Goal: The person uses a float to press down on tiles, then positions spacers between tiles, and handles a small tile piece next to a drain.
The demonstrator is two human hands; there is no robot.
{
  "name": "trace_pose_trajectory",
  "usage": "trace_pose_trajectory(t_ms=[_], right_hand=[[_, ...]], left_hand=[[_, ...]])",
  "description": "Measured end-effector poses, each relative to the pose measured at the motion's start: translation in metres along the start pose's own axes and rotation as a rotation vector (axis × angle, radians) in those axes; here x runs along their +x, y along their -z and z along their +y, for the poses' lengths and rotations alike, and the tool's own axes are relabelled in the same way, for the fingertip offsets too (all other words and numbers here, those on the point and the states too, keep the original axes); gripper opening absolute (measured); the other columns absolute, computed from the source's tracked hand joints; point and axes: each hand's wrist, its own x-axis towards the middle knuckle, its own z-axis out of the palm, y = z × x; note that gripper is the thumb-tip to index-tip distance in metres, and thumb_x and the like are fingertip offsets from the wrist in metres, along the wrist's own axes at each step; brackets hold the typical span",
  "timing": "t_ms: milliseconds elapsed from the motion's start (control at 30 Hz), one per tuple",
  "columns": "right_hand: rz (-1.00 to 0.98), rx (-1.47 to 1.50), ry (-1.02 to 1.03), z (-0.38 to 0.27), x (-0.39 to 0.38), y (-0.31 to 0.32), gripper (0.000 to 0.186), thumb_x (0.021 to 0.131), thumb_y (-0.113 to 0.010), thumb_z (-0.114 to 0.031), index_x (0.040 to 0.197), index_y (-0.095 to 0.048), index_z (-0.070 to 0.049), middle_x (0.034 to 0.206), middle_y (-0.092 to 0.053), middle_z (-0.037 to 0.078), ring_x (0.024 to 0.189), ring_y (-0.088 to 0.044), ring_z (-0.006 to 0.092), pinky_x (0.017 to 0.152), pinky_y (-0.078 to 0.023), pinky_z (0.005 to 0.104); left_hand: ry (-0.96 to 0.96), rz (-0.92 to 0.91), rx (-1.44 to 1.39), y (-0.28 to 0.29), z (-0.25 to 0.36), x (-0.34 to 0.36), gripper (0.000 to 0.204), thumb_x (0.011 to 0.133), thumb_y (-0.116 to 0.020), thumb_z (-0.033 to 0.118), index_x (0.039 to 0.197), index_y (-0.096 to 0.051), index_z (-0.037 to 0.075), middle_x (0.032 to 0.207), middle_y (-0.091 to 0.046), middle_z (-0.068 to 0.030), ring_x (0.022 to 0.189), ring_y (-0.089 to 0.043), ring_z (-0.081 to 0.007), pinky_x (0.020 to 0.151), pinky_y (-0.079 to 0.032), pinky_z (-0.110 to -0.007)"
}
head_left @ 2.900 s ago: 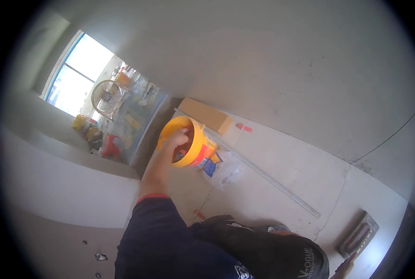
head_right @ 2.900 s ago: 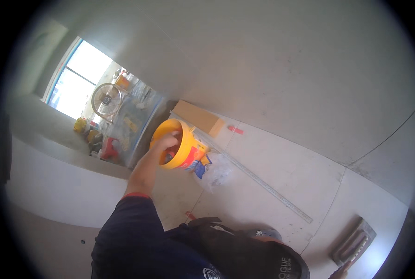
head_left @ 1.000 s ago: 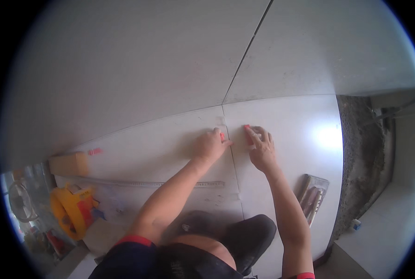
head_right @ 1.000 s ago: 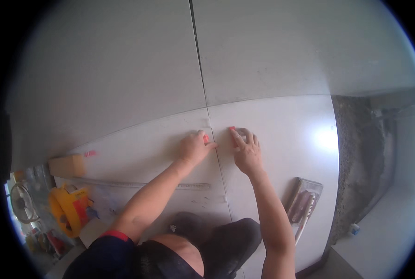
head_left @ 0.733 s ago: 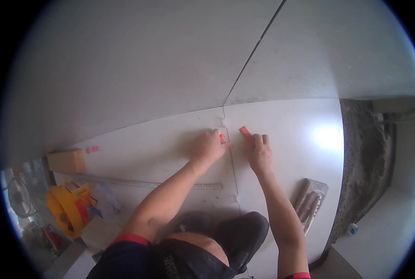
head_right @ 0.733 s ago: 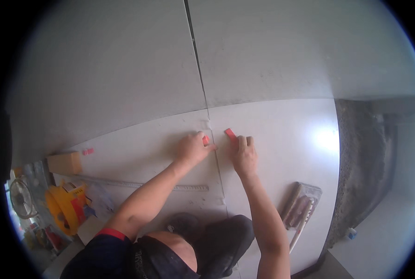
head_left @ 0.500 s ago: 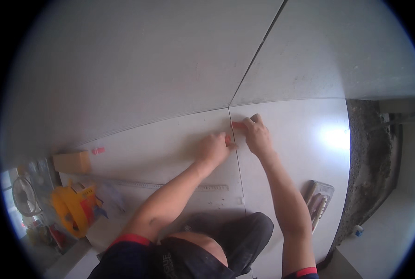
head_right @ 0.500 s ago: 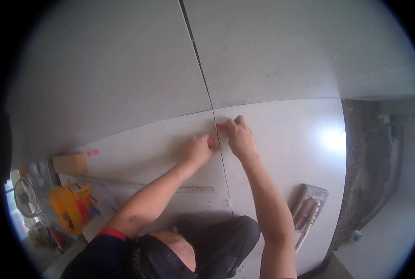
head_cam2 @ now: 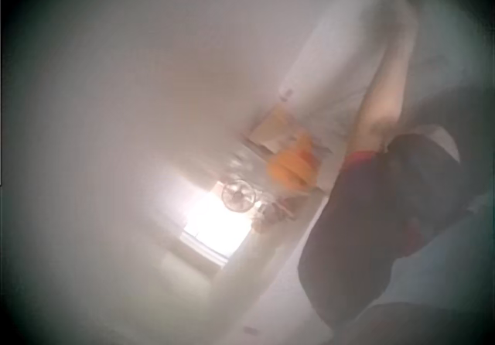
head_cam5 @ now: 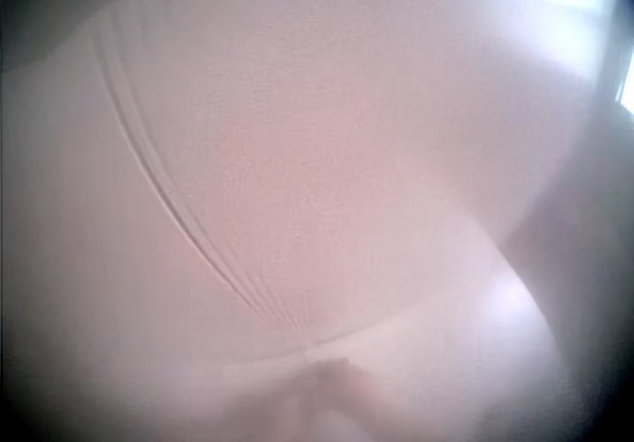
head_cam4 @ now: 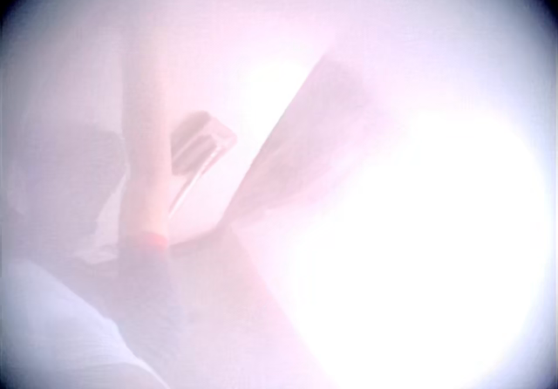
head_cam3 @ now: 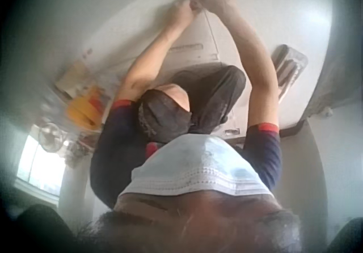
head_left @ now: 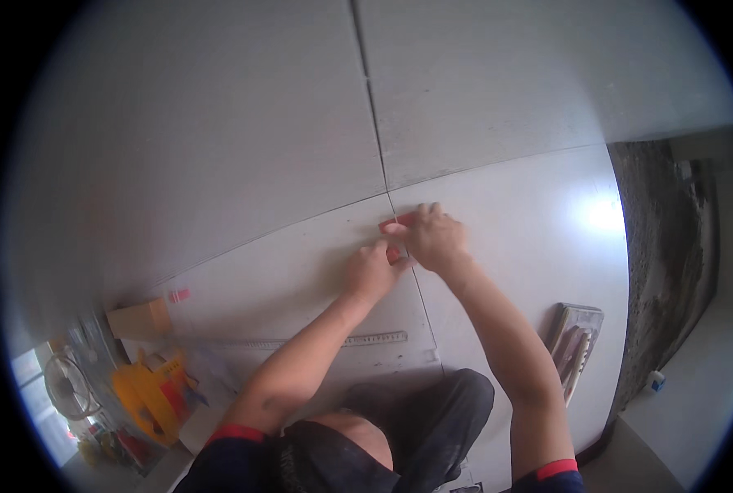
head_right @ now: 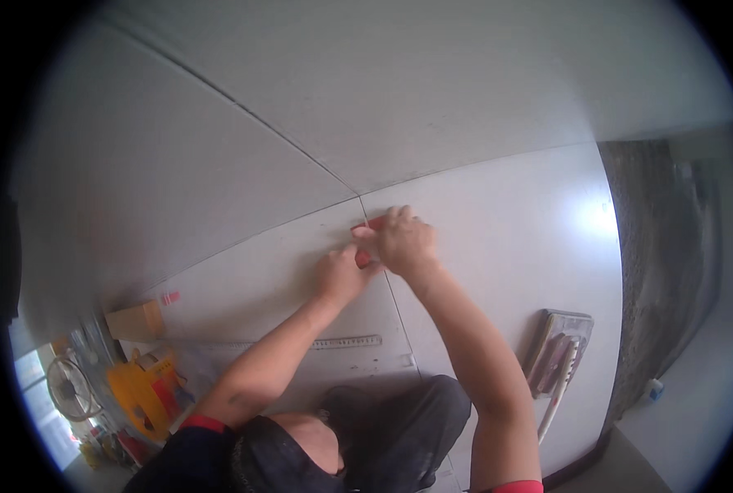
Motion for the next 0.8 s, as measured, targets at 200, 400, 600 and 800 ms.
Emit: trace_pose_trajectory(t_ms=[200, 400, 600, 800], right_hand=[[-0.007, -0.109, 0.065, -0.016, 0.011, 0.001, 0.059, 0.076, -0.068, -0.061, 0.090, -0.067, -0.004, 0.085, -0.066, 0.008, 0.080, -0.069, 0.0202, 0.065, -0.055, 0.0311], [-0.102, -0.009, 0.103, 0.005, 0.012, -0.008, 0.037, 0.064, -0.080, -0.044, 0.097, -0.073, -0.029, 0.092, -0.069, 0.001, 0.090, -0.068, 0.0169, 0.074, -0.055, 0.0328], [-0.048, 0.327, -0.083, -0.013, -0.018, 0.021, 0.038, 0.075, -0.073, -0.041, 0.107, -0.068, -0.021, 0.104, -0.069, 0.008, 0.100, -0.065, 0.0229, 0.081, -0.053, 0.0369], [-0.133, 0.802, -0.068, 0.021, -0.105, 0.023, 0.034, 0.089, -0.064, -0.031, 0.103, -0.061, 0.001, 0.090, -0.069, 0.014, 0.080, -0.067, 0.0240, 0.070, -0.051, 0.0350]], left_hand=[[-0.041, 0.049, -0.009, -0.001, -0.004, -0.006, 0.036, 0.076, -0.078, 0.039, 0.082, -0.068, 0.005, 0.073, -0.070, -0.0092, 0.068, -0.068, -0.0315, 0.064, -0.054, -0.042], [0.016, 0.013, 0.047, -0.004, 0.011, 0.000, 0.044, 0.072, -0.081, 0.043, 0.087, -0.068, 0.004, 0.076, -0.071, -0.0112, 0.071, -0.068, -0.0334, 0.066, -0.054, -0.041], [-0.094, 0.009, -0.187, 0.009, -0.015, 0.006, 0.038, 0.076, -0.080, 0.031, 0.096, -0.064, 0.003, 0.088, -0.070, -0.0170, 0.084, -0.068, -0.0326, 0.072, -0.053, -0.039], [-0.115, -0.238, -0.355, 0.005, 0.030, -0.036, 0.026, 0.079, -0.074, 0.012, 0.096, -0.059, -0.001, 0.087, -0.068, -0.0149, 0.083, -0.066, -0.0289, 0.072, -0.051, -0.038]])
